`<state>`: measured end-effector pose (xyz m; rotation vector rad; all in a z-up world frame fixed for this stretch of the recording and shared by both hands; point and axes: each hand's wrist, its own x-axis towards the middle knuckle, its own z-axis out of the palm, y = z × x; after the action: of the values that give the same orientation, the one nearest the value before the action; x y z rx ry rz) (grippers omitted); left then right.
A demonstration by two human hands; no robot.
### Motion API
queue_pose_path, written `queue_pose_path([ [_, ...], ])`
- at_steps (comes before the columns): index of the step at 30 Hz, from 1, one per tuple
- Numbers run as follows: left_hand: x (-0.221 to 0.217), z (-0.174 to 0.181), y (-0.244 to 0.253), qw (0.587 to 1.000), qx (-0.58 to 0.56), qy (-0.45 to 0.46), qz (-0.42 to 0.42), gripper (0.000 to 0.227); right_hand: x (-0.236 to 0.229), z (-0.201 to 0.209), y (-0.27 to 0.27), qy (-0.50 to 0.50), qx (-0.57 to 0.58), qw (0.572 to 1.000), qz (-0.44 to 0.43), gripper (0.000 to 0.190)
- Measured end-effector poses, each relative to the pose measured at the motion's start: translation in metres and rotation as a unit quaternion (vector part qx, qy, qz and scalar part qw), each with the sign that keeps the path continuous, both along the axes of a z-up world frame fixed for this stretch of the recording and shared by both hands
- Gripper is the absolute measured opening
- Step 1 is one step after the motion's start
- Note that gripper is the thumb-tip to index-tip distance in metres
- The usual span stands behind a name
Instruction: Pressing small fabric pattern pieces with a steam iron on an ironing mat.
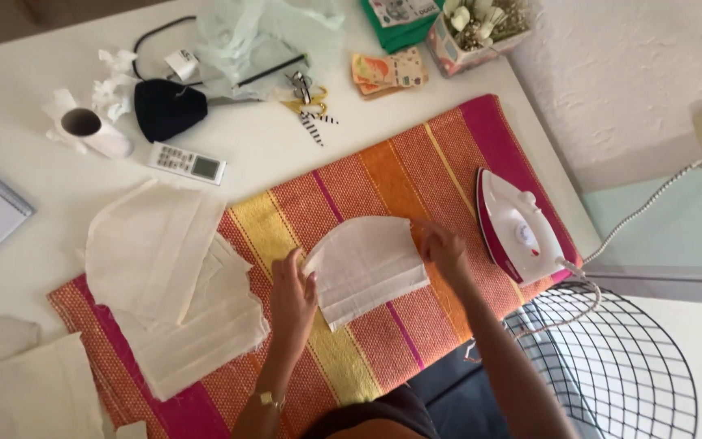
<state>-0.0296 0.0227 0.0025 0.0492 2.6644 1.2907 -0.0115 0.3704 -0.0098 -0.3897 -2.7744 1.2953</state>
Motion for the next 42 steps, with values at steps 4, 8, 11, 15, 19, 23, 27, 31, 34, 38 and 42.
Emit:
queue_pose_path([
  [4, 0.028, -0.012, -0.01, 1.0, 0.012, 0.025, 0.003, 0.048, 0.003, -0.032, 0.005, -0.08, -0.009, 0.993, -0.084, 0.039],
  [8, 0.046, -0.009, -0.012, 0.999, 0.051, -0.012, -0.003, 0.057, 0.0, -0.013, -0.002, -0.122, -0.014, 0.989, -0.087, 0.042],
  [11, 0.049, -0.003, -0.007, 0.997, 0.066, -0.036, 0.008, 0.06, 0.002, 0.016, -0.011, -0.106, -0.061, 0.99, -0.067, 0.044],
  [15, 0.056, -0.016, -0.007, 0.999, 0.037, 0.004, -0.009, 0.06, 0.004, 0.016, -0.008, -0.048, -0.066, 0.997, -0.014, 0.043],
  [19, 0.05, -0.011, -0.003, 0.998, 0.047, -0.025, -0.018, 0.063, -0.001, 0.017, -0.009, -0.071, -0.054, 0.995, -0.034, 0.041],
  [23, 0.057, -0.013, -0.005, 0.997, 0.064, -0.022, -0.019, 0.064, 0.005, 0.018, -0.004, -0.093, -0.086, 0.992, -0.027, 0.045],
  [27, 0.078, -0.019, -0.015, 0.994, 0.078, -0.071, -0.024, 0.064, 0.029, 0.021, 0.003, -0.118, -0.036, 0.992, -0.022, 0.045],
  [31, 0.106, -0.022, -0.027, 0.992, 0.076, -0.096, -0.027, 0.064, 0.069, 0.042, 0.008, -0.139, -0.072, 0.987, -0.04, 0.042],
  [34, 0.124, -0.021, -0.033, 0.992, 0.055, -0.099, -0.053, 0.062, 0.098, 0.058, 0.01, -0.171, -0.1, 0.978, -0.061, 0.046],
  [38, 0.143, -0.021, -0.034, 0.99, 0.081, -0.097, -0.064, 0.065, 0.123, 0.068, 0.006, -0.206, -0.102, 0.964, -0.137, 0.045],
  [42, 0.145, -0.012, -0.024, 0.985, 0.056, -0.139, -0.085, 0.068, 0.13, 0.054, -0.008, -0.177, 0.053, 0.979, -0.089, 0.053],
])
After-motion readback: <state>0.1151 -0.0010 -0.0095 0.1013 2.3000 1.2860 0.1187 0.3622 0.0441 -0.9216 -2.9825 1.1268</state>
